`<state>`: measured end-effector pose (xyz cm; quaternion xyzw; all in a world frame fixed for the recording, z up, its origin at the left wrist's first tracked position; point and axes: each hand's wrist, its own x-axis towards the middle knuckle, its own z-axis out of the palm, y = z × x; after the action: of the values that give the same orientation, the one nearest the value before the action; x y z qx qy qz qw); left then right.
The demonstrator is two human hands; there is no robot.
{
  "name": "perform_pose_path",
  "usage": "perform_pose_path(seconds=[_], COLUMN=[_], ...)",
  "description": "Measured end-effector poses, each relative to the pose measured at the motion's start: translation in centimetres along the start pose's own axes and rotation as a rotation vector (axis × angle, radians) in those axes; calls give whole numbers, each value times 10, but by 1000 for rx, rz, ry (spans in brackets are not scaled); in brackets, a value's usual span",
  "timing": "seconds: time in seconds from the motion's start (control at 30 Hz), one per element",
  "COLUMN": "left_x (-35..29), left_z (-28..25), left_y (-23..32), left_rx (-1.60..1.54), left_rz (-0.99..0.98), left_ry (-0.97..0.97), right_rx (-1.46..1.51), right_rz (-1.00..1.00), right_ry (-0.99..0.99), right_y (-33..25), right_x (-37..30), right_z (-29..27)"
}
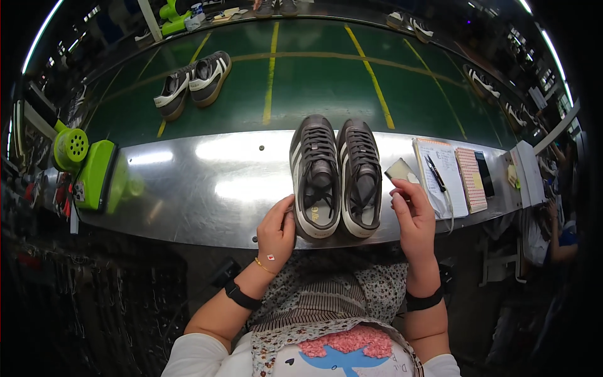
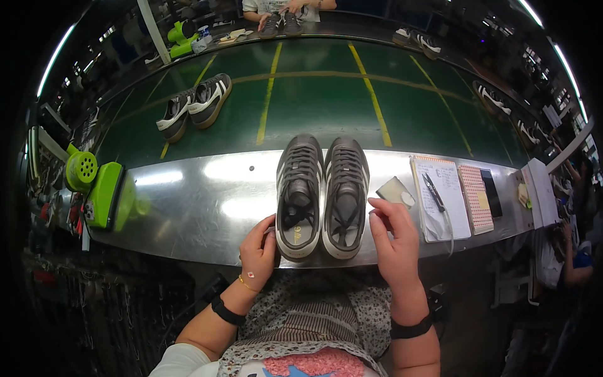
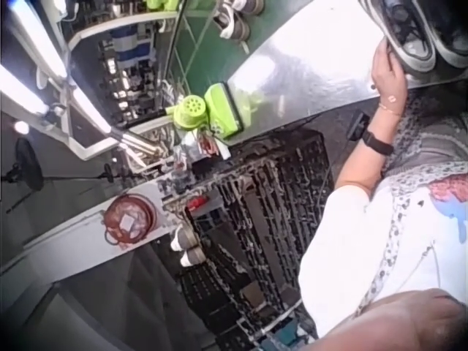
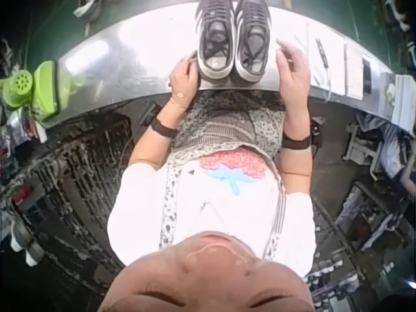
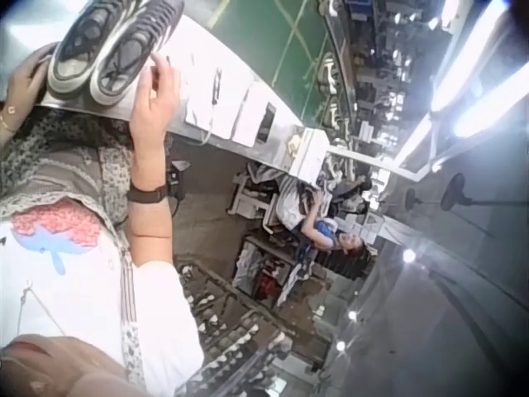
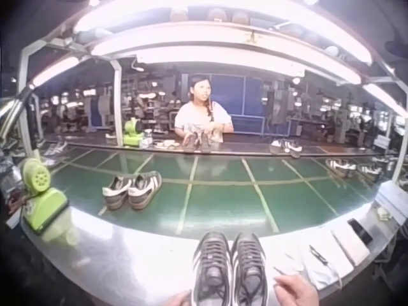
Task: The recorder is inspecting and checking the quality of manufactured shoes on an assembly line.
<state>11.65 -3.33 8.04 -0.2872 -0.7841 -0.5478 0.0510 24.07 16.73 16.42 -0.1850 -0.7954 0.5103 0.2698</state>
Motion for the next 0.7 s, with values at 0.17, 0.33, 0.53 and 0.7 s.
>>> perform_pose_path(seconds=[0.17, 0.33, 0.53, 0.7], left_x=[-1, -3, -16, -16], left_z=[2, -3, 0, -9], left_y=[-11, -2, -11, -26], left_rx=[-72, -188, -486, -449], left_rz=[-84, -151, -255, -376], left_ry=[-24, -28, 135, -57], right_rx=[-654, -880, -612, -41], right_rz=[-168, -107, -156, -28], right_ry=[-627, -639, -493, -352], right_y=[-50, -34, -31, -43], right_x=[10, 7, 5, 23], right_z=[21, 65, 29, -25])
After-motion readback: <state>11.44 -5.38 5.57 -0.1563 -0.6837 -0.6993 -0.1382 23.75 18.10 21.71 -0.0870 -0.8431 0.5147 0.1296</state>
